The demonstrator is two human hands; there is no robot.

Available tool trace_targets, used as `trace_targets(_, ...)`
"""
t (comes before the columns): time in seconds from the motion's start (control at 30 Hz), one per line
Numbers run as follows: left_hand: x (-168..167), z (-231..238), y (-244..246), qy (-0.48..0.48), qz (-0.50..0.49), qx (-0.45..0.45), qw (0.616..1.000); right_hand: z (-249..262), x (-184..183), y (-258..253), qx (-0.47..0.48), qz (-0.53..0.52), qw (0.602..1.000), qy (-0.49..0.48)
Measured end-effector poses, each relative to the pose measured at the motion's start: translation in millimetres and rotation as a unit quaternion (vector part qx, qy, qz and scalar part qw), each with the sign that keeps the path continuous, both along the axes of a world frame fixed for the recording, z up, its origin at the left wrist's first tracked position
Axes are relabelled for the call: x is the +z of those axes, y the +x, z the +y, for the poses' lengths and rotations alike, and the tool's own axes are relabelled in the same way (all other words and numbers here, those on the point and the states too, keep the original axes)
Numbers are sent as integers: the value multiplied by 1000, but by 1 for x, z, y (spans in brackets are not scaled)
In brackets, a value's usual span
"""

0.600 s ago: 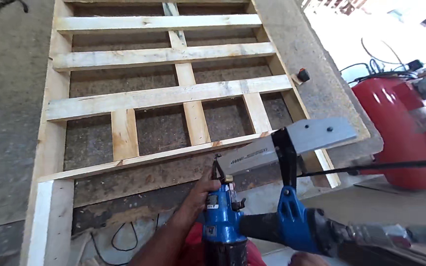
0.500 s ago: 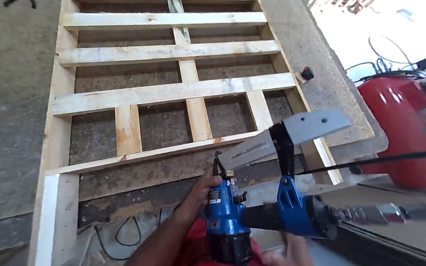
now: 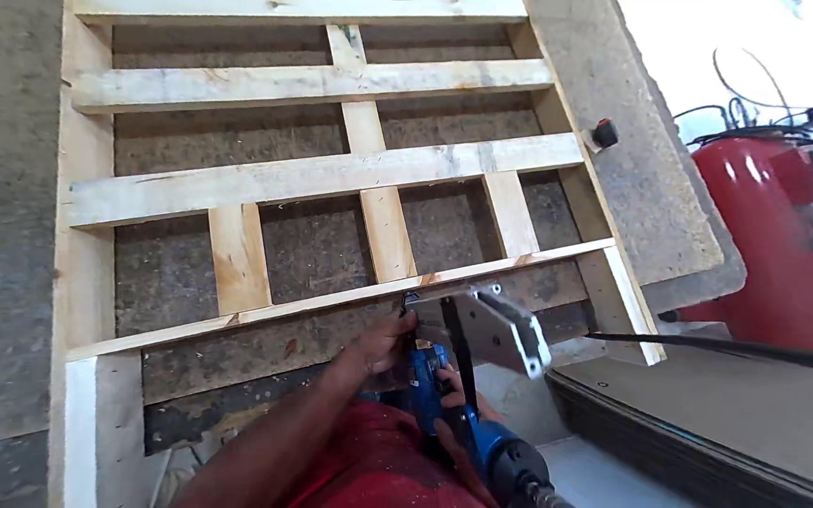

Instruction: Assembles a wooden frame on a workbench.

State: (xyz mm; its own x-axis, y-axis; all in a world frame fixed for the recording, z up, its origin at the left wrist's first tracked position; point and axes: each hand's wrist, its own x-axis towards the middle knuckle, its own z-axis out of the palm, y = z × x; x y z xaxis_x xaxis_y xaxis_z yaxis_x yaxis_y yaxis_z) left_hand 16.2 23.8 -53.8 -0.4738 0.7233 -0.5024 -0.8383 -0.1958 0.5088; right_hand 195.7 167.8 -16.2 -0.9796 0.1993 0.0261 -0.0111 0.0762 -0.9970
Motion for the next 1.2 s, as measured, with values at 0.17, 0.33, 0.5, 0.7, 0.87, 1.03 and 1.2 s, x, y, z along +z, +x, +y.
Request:
trace_targets(0.17,-5,-2,-8,13,-20,-23,999,2,-5,3,20,-22,998,48)
trace_targets(0.33,-17,-4,-13,73,-31,-38,996,1,-8,13,5,-41,997,60)
trace_targets(0.5,-21,-6,-17,95,-42,-47,993,-4,-6,13,-5,-46,998,51)
trace_targets(0.7,-21,-7,-17,108,-44,-38,992,-14,3,6,-6,-8,999,37)
trace_targets(0.87,-18,-12,-17,112,-35,-40,992,-10,3,11,0,-50,997,53)
trace_targets(1.03,-22,-19,-18,118,-45,-28,992,-19,9,3,-4,-33,999,3)
trace_targets(1.2,-17,-28,-14,74,-33,-37,996,-25,-2,12,-15,-36,999,-29)
